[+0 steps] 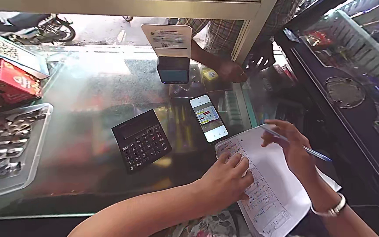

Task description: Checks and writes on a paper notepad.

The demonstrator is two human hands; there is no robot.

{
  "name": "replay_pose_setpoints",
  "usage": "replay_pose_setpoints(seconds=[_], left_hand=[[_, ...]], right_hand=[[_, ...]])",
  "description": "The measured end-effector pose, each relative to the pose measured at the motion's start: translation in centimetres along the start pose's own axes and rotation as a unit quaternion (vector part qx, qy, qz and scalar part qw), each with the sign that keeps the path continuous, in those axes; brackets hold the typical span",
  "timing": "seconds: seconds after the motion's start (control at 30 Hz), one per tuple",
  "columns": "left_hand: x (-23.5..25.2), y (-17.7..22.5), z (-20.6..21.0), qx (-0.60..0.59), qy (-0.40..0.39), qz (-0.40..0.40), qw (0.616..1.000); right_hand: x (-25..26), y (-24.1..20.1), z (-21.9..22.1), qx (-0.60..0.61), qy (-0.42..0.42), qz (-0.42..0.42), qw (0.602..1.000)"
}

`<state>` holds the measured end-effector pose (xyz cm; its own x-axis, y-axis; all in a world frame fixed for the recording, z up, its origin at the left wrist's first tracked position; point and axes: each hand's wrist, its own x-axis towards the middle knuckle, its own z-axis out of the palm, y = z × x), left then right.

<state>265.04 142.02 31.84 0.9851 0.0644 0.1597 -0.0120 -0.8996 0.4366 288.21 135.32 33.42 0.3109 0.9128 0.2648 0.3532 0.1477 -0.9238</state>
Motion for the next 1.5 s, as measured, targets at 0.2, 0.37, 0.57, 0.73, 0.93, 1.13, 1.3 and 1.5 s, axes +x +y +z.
replay_pose_setpoints(seconds=[0.2, 0.37, 0.57, 0.73, 0.93, 1.13, 1.3, 1.5], left_hand=[[-0.2, -1.0, 0.7, -0.005, 0.027, 0.008, 1.000], [-0.1, -1.4, 1.1, 0.003, 0.037, 0.013, 0.999], [-0.1, -1.6, 1.0, 0.002, 0.043, 0.019, 0.999], [-0.4, -1.7, 1.4, 0.004, 0.060, 0.030, 0.998], [-0.5, -1.8, 1.6, 0.008, 0.072, 0.032, 0.997], [-0.4, -1.8, 1.6, 0.011, 0.069, 0.035, 0.997], [-0.6, -1.8, 1.7, 0.015, 0.065, 0.033, 0.997], [-0.6, -1.9, 1.7, 0.002, 0.078, 0.033, 0.996]], right_hand=[[-0.7, 0.4, 1.3, -0.037, 0.011, 0.044, 0.998], [-0.8, -7.0, -1.1, -0.033, 0.084, -0.049, 0.995], [-0.8, -0.6, 3.5, -0.080, 0.017, 0.031, 0.996], [-2.6, 1.6, 4.4, -0.147, 0.041, -0.032, 0.988], [-2.2, 1.9, 4.3, -0.137, 0.036, -0.019, 0.990], [-2.3, 1.9, 4.2, -0.129, 0.038, -0.017, 0.991], [-2.3, 1.8, 4.2, -0.134, 0.048, -0.014, 0.990], [-2.3, 1.8, 4.3, -0.146, 0.056, -0.026, 0.987]])
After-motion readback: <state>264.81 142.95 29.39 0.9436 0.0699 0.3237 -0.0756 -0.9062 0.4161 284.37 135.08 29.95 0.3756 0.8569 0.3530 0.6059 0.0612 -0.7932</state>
